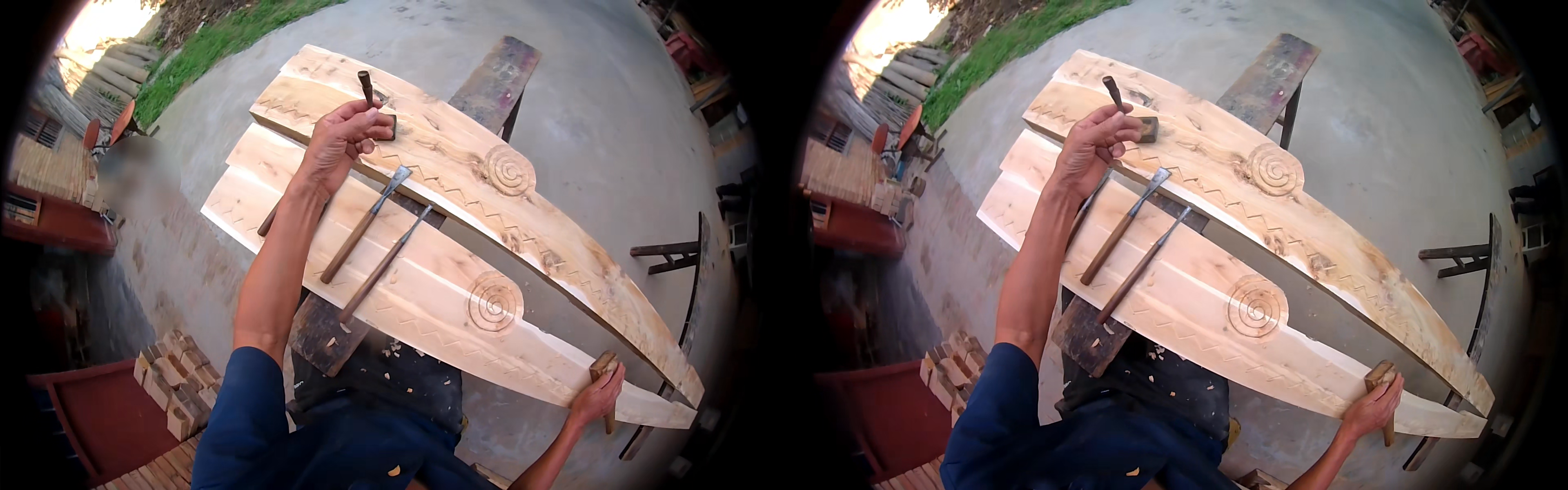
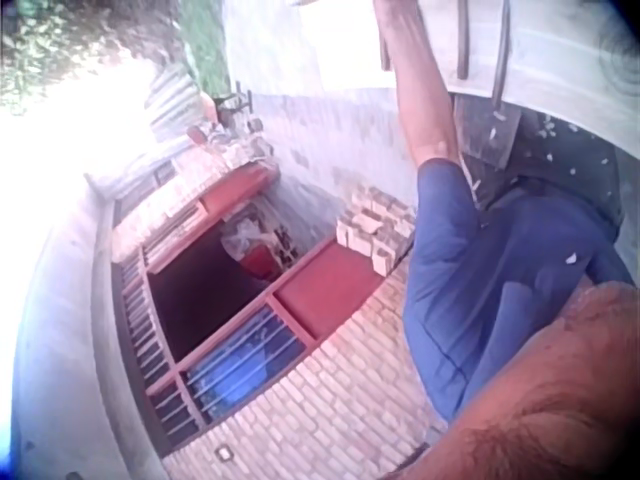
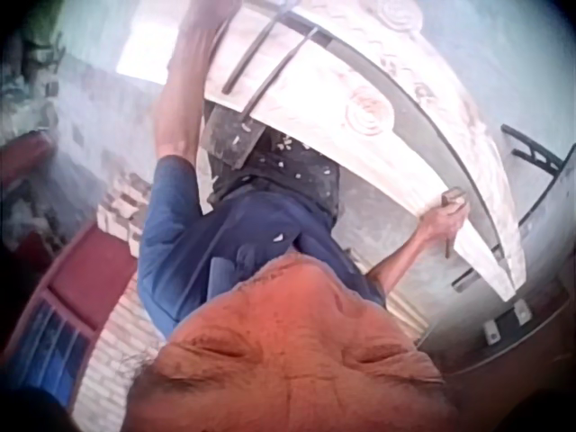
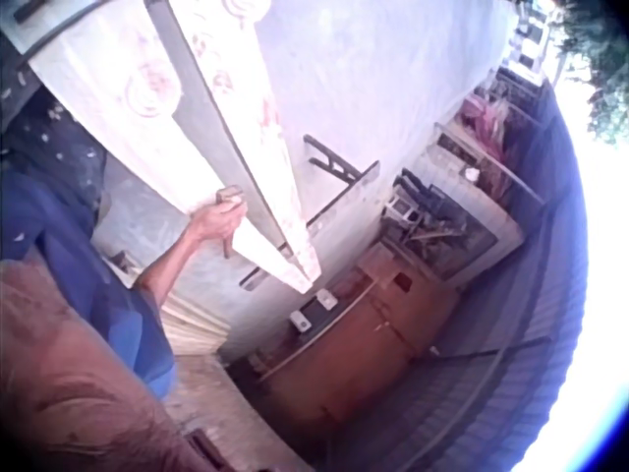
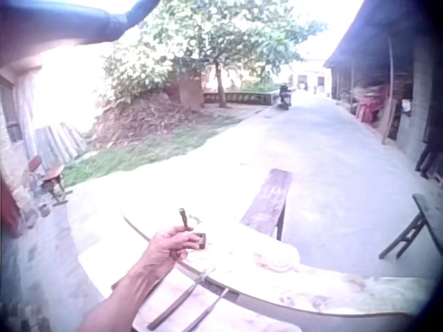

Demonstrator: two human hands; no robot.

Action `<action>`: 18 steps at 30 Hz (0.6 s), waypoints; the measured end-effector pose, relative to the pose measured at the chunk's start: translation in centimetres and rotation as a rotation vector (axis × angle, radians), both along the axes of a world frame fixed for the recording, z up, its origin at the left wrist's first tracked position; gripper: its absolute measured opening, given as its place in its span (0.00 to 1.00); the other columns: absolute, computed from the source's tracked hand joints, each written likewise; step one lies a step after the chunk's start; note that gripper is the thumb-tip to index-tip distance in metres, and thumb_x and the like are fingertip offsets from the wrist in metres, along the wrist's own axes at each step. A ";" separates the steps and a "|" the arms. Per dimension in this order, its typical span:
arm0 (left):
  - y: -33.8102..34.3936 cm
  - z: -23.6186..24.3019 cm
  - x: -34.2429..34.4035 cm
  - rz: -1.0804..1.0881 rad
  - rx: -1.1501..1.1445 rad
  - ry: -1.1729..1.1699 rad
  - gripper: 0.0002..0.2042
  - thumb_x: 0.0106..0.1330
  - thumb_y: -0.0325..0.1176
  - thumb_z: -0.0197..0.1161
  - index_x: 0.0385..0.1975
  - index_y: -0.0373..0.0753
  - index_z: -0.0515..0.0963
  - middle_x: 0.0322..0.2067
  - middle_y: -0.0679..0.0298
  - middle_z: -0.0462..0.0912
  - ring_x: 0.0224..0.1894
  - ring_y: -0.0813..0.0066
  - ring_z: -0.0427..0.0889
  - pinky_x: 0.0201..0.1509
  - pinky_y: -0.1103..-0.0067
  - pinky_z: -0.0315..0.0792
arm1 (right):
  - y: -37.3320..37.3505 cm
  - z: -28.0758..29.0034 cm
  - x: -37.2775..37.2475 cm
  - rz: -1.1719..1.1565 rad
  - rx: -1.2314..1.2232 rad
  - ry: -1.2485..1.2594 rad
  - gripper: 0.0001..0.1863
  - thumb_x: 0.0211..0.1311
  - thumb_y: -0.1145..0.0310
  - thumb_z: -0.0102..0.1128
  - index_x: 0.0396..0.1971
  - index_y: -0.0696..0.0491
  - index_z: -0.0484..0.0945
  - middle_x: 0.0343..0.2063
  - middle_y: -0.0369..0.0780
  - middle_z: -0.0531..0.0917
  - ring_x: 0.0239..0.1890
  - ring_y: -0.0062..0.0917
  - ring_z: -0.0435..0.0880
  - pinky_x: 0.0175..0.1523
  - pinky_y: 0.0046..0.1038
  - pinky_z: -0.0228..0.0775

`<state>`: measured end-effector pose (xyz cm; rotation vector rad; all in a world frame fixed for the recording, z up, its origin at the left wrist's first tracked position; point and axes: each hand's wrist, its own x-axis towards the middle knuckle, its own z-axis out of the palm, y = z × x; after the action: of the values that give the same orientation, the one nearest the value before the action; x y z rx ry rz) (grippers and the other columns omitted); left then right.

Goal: The person carves a spiral pattern into a piece of wood using a small chisel and then uses a larger chisel with a wooden mallet to carve along the edge of the wood.

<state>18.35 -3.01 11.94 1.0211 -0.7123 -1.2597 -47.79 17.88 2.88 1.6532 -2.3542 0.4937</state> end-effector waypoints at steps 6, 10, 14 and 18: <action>-3.6 -3.2 1.2 0.212 -0.035 -0.235 0.09 0.80 0.35 0.68 0.46 0.34 0.85 0.32 0.62 0.89 0.29 0.81 0.85 0.28 0.85 0.71 | 0.0 1.1 0.9 0.067 0.053 -0.028 0.24 0.86 0.63 0.48 0.71 0.61 0.74 0.68 0.54 0.80 0.71 0.52 0.77 0.75 0.46 0.68; -5.6 -4.1 0.3 0.215 -0.024 -0.355 0.09 0.80 0.34 0.67 0.47 0.34 0.85 0.31 0.63 0.88 0.26 0.81 0.84 0.26 0.85 0.70 | 0.4 1.1 0.0 0.029 0.019 -0.033 0.25 0.85 0.63 0.50 0.71 0.62 0.73 0.69 0.55 0.79 0.72 0.53 0.76 0.76 0.48 0.67; -4.2 -7.0 2.3 0.247 0.008 -0.472 0.09 0.79 0.34 0.68 0.47 0.34 0.85 0.28 0.64 0.87 0.24 0.84 0.81 0.24 0.86 0.67 | 0.1 2.4 0.8 0.073 0.031 0.011 0.33 0.75 0.60 0.64 0.73 0.61 0.71 0.70 0.56 0.77 0.72 0.55 0.74 0.77 0.50 0.64; -4.8 -7.3 3.1 0.348 -0.036 -0.587 0.10 0.78 0.35 0.70 0.43 0.32 0.87 0.25 0.68 0.84 0.24 0.86 0.77 0.28 0.85 0.69 | 0.1 4.7 1.4 0.110 0.176 -0.059 0.46 0.57 0.65 0.81 0.75 0.57 0.70 0.71 0.54 0.77 0.74 0.51 0.73 0.80 0.47 0.63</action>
<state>21.48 -7.85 4.63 1.4347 -0.9451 -0.6395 -46.43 17.94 7.58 1.8773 -2.4200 0.3678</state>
